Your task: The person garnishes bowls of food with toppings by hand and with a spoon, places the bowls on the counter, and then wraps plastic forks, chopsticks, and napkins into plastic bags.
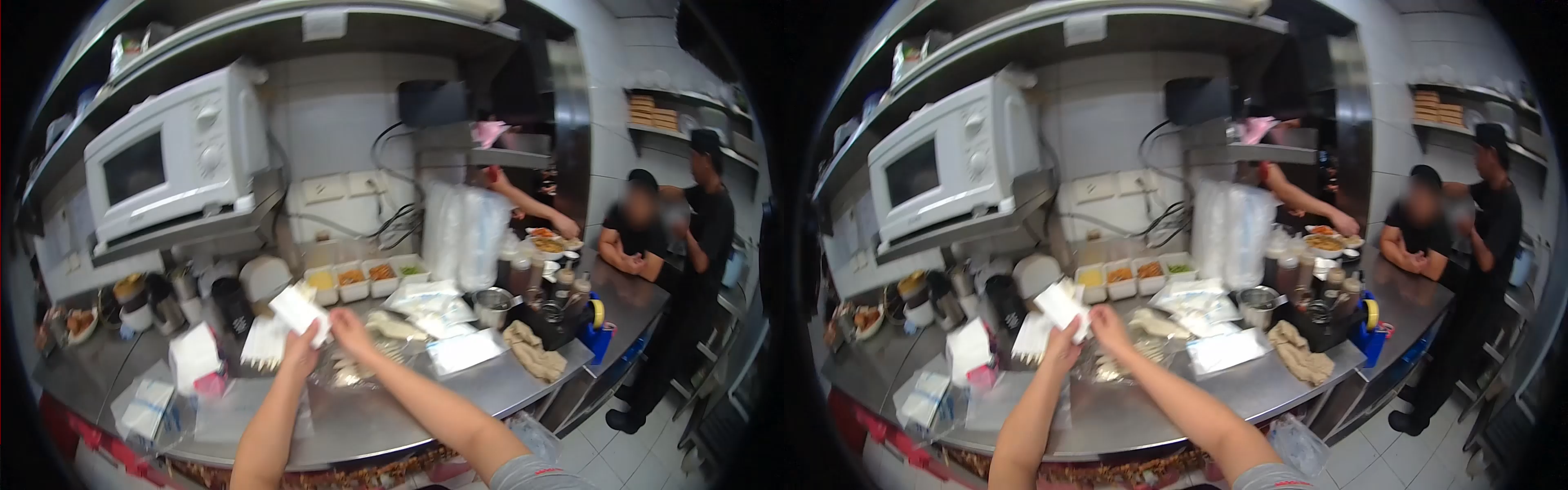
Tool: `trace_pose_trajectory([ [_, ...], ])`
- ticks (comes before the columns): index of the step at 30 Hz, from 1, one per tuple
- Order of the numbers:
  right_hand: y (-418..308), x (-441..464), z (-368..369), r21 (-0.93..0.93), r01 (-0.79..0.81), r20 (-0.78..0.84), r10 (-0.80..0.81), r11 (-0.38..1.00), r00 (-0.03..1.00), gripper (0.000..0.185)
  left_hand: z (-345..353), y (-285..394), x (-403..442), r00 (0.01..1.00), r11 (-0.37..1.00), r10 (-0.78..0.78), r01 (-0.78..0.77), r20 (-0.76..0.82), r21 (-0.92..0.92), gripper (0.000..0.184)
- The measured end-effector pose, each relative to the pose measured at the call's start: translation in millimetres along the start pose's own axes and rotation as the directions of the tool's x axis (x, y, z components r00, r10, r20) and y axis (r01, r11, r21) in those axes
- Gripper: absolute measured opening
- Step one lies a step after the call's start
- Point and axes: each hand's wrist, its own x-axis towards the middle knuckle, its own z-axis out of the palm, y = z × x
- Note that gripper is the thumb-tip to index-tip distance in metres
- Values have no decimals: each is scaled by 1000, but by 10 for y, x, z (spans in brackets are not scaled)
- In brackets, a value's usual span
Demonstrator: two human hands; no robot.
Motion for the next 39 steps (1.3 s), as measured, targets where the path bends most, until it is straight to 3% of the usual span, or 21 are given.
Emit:
trace_pose_trajectory([
  [1, -112, 16, -57, 48, -33, -6, 34, 998, 999, 28, 113, -62, -40, 1000, 997, 11, -11, 5, -72, 31],
  [2, -81, 63, -88, 53, 88, -44, -86, 995, 995, 28, 259, -12, -139, 1000, 995, -28, 28, 6, -92, 31],
  [3, -285, 28, -165, 4, 66, -30, -66, 998, 997, 29, 289, -26, -154, 999, 994, -39, 42, 28, -104, 31],
  [5, -359, 66, -219, 52, 177, -21, -176, 983, 984, 29, 329, -19, -192, 998, 996, -20, 25, 52, -90, 29],
  [7, -605, -14, -292, 85, 36, 118, -46, 996, 992, 28, 270, -97, -151, 995, 993, 1, 10, 98, -115, 30],
  [9, -477, -10, -288, -102, 110, 116, -98, 989, 988, 29, 428, -53, -242, 999, 987, 3, 3, 32, -161, 29],
  [13, -558, -65, -279, -202, 184, 187, -146, 962, 971, 28, 388, -132, -244, 996, 989, -75, 80, 46, -125, 31],
  [15, -549, -71, -264, -185, 129, 188, -93, 974, 978, 31, 339, -186, -213, 993, 992, -107, 110, 51, -59, 32],
  [18, -516, -72, -253, -271, 149, 194, -98, 951, 976, 35, 413, -152, -265, 996, 999, -37, 34, 85, 40, 35],
  [21, -533, -86, -266, -238, 107, 140, -75, 965, 987, 33, 459, -82, -322, 974, 994, -52, 72, 219, -84, 37],
  [22, -590, -75, -289, -194, -11, 112, 33, 981, 993, 31, 477, -49, -325, 966, 986, -61, 97, 251, -136, 36],
  [24, -658, -55, -342, -198, -59, 126, 85, 978, 988, 30, 488, 24, -310, 946, 960, -72, 152, 316, -237, 36],
  [27, -590, -61, -382, -291, 0, 187, 57, 957, 981, 31, 422, 36, -283, 934, 776, -161, 319, 319, -544, 35],
  [31, -474, -89, -310, -373, 108, 251, -12, 922, 968, 36, 388, -40, -255, 980, 876, -159, 195, 118, -441, 40],
  [33, -399, -102, -266, -389, 176, 230, -89, 904, 969, 39, 352, -62, -217, 987, 906, -126, 156, 100, -394, 42],
  [36, -629, -216, -178, -437, 156, 107, -121, 886, 987, 39, 331, -32, -190, 990, 917, -100, 130, 98, -376, 43],
  [39, -723, -231, -158, -355, 56, 96, -24, 933, 995, 36, 341, -28, -182, 995, 933, -58, 85, 87, -351, 41],
])
